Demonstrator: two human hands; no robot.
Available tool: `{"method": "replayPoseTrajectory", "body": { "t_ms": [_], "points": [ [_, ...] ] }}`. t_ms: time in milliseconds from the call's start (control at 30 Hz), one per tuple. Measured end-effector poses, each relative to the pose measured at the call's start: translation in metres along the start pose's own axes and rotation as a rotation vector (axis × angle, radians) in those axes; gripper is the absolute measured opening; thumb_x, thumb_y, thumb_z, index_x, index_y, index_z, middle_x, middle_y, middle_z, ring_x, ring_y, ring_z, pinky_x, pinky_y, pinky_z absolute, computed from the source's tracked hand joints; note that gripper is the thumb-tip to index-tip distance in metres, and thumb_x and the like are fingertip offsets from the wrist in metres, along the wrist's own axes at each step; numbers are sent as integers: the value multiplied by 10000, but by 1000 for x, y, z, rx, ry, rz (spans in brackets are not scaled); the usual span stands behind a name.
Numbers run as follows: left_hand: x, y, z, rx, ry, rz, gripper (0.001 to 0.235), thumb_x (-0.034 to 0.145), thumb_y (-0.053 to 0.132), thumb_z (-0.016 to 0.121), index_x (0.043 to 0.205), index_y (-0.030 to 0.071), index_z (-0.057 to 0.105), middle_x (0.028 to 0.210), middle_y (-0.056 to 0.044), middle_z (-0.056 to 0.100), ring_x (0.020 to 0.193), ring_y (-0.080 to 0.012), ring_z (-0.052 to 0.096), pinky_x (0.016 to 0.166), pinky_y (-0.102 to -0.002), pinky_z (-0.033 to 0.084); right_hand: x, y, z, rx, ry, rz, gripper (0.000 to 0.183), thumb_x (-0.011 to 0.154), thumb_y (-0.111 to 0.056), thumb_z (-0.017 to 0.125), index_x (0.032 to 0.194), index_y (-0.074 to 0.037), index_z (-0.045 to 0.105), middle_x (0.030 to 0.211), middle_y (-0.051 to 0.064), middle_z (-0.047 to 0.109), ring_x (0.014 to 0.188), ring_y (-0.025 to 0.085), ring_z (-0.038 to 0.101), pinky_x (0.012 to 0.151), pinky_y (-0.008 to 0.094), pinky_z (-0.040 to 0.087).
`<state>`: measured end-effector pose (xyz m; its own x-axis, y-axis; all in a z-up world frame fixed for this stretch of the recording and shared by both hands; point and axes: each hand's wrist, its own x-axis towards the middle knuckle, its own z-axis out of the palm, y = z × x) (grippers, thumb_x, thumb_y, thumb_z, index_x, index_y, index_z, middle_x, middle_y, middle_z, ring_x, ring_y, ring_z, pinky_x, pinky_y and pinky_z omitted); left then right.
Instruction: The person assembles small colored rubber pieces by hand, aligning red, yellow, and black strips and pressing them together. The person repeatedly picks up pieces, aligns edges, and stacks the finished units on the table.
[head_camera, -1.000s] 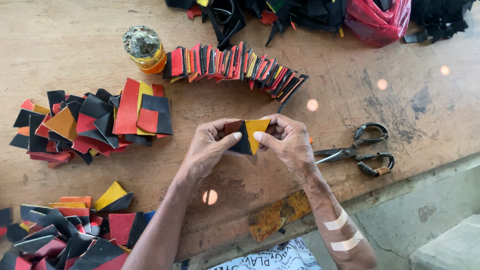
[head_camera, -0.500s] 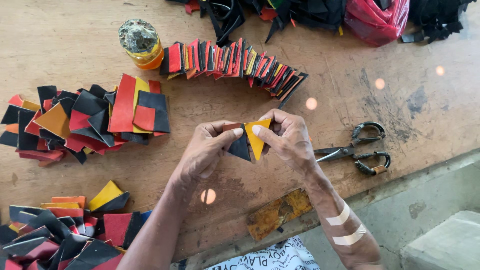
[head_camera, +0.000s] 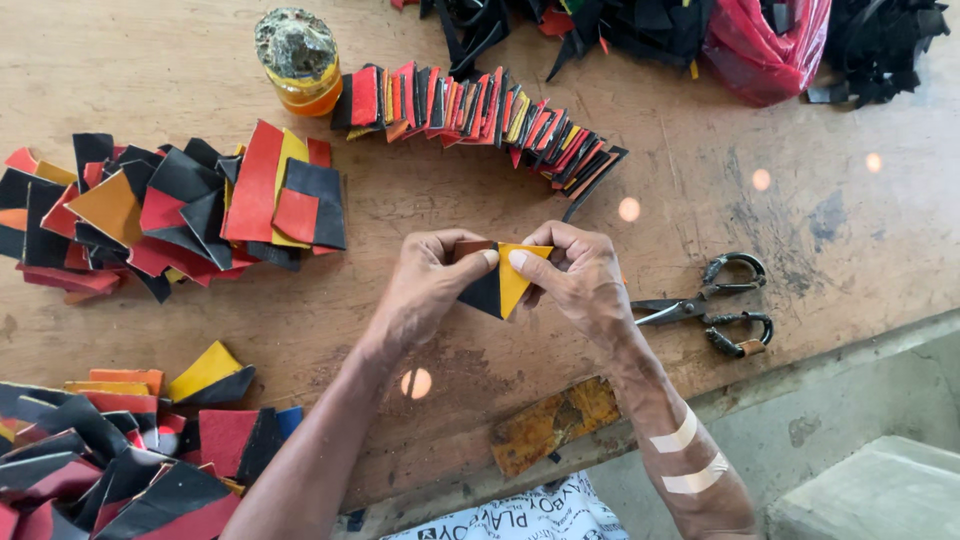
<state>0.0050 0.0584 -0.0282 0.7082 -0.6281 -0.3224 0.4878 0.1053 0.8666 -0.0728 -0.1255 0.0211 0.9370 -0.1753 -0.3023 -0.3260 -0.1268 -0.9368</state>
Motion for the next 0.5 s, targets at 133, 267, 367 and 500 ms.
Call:
{"method": "replayPoseTrajectory", "body": {
  "t_ms": [133, 267, 367, 500],
  "points": [
    [-3, 2, 7, 165, -28, 46, 192, 922, 157, 714, 1018, 3, 776, 857, -19, 771, 750, -51, 660, 665, -240, 557, 1, 1, -5, -85, -58, 9, 235, 992, -231, 684, 910, -13, 711, 763, 29, 709, 612, 65, 647, 533, 220, 546],
    [-7, 3, 10, 376, -19, 101, 199, 910, 144, 690, 1053, 26, 762, 882, 8, 787, 777, -51, 709, 708, -247, 582, 3, 5, -3, -146, -18, 72, 270, 979, -254, 690, 883, -3, 712, 722, 41, 693, 579, 79, 617, 505, 233, 508],
    [-6, 5, 10, 273, -53, 96, 199, 937, 149, 691, 1067, 16, 761, 902, -42, 783, 803, -76, 691, 723, -267, 588, 2, 5, -9, -202, -56, 56, 240, 978, -252, 692, 970, -13, 720, 772, 43, 708, 629, 79, 645, 554, 224, 540],
    [-5, 7, 4, 71, -74, 1, 254, 920, 109, 691, 1161, 27, 702, 1020, -51, 754, 889, -87, 690, 795, -259, 600, -2, 5, -14, -5, -85, 36, 250, 943, -222, 708, 1082, -17, 673, 889, 42, 742, 741, 80, 714, 638, 233, 615]
  ]
}}
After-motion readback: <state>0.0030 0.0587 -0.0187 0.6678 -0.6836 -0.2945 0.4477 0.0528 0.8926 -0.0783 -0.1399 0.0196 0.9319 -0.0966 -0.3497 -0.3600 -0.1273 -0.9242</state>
